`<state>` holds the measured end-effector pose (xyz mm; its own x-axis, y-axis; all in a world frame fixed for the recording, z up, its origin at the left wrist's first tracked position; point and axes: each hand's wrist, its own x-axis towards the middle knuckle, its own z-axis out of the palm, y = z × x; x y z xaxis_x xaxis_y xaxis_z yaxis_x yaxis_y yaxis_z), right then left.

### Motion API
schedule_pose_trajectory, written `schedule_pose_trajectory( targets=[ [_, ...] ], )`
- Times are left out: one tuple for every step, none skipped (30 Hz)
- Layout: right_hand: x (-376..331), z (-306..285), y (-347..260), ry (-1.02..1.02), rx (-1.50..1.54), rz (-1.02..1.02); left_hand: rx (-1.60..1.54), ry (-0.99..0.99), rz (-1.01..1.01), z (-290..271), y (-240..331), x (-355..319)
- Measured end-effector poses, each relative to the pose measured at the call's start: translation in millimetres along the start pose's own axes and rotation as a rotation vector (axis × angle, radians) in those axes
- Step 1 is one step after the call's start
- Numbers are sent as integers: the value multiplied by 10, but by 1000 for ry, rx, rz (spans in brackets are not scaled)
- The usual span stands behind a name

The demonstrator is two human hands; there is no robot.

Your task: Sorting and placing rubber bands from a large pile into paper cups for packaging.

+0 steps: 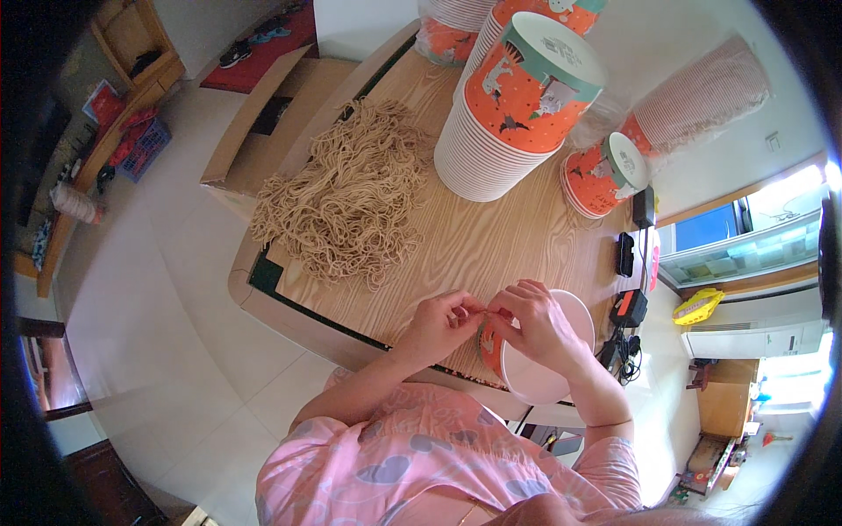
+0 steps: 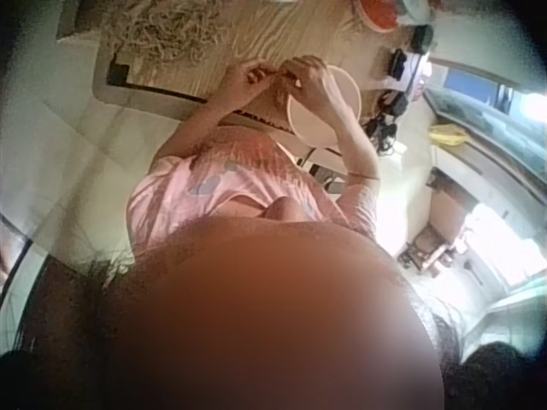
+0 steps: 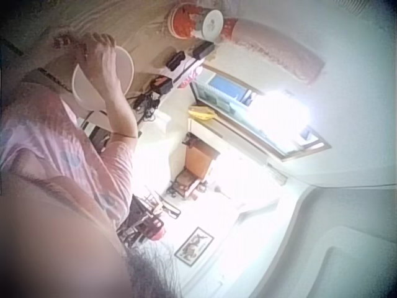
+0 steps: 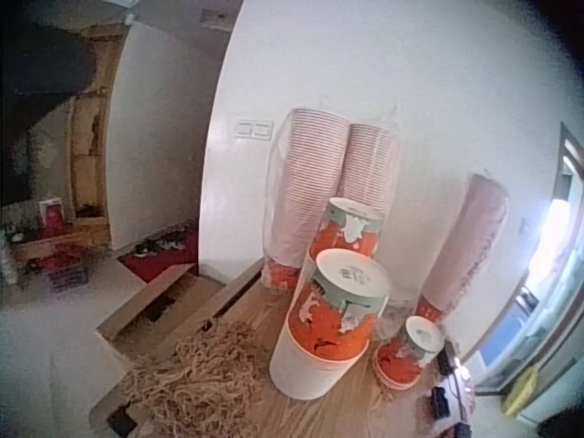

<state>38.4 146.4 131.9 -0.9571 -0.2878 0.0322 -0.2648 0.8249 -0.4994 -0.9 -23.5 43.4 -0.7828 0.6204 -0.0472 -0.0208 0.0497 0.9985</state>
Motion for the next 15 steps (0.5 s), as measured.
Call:
schedule_pose_trajectory(
  targets=[
    [-1, 0, -2, -3, 2, 0, 9, 9, -3, 0, 3, 4],
    [-2, 1, -1, -4, 3, 1, 18, 17, -6, 0, 4, 6],
    [-1, 1, 1, -12, -3, 6, 18, 17, -6, 4, -14, 4],
    [-2, -1, 2, -20, -8, 11, -19, 23, -12, 13, -48, -1],
    [-3, 2, 6, -19, -8, 11, -56, 30, -18, 18, -76, -3],
    [-5, 7, 13, -12, -13, 0, -56, 30, -19, 13, -96, -4],
    [-5, 13, 19, -6, -17, -10, -55, 23, -23, 1, -117, -5],
    [-6, 15, 18, -6, -17, -10, -55, 16, -27, -10, -129, -8],
    [-7, 16, 13, -1, 4, 25, -55, 16, -28, -21, -125, -5],
    [-9, 17, 5, 3, 24, 60, -98, -18, -51, -33, -113, 2],
    [-9, 19, -6, 3, 24, 61, -140, -52, -74, -44, -107, 9],
    [-7, 23, -17, 8, 37, 49, -141, -52, -75, -50, -114, 18],
    [-7, 22, -22, 13, 49, 36, -260, -97, -161, -53, -124, 29],
    [-12, 22, -12, 13, 49, 37, -379, -142, -248, -55, -129, 34],
    [-18, 25, 6, 16, 43, 28, -379, -142, -247, -62, -120, 30]
  ],
)
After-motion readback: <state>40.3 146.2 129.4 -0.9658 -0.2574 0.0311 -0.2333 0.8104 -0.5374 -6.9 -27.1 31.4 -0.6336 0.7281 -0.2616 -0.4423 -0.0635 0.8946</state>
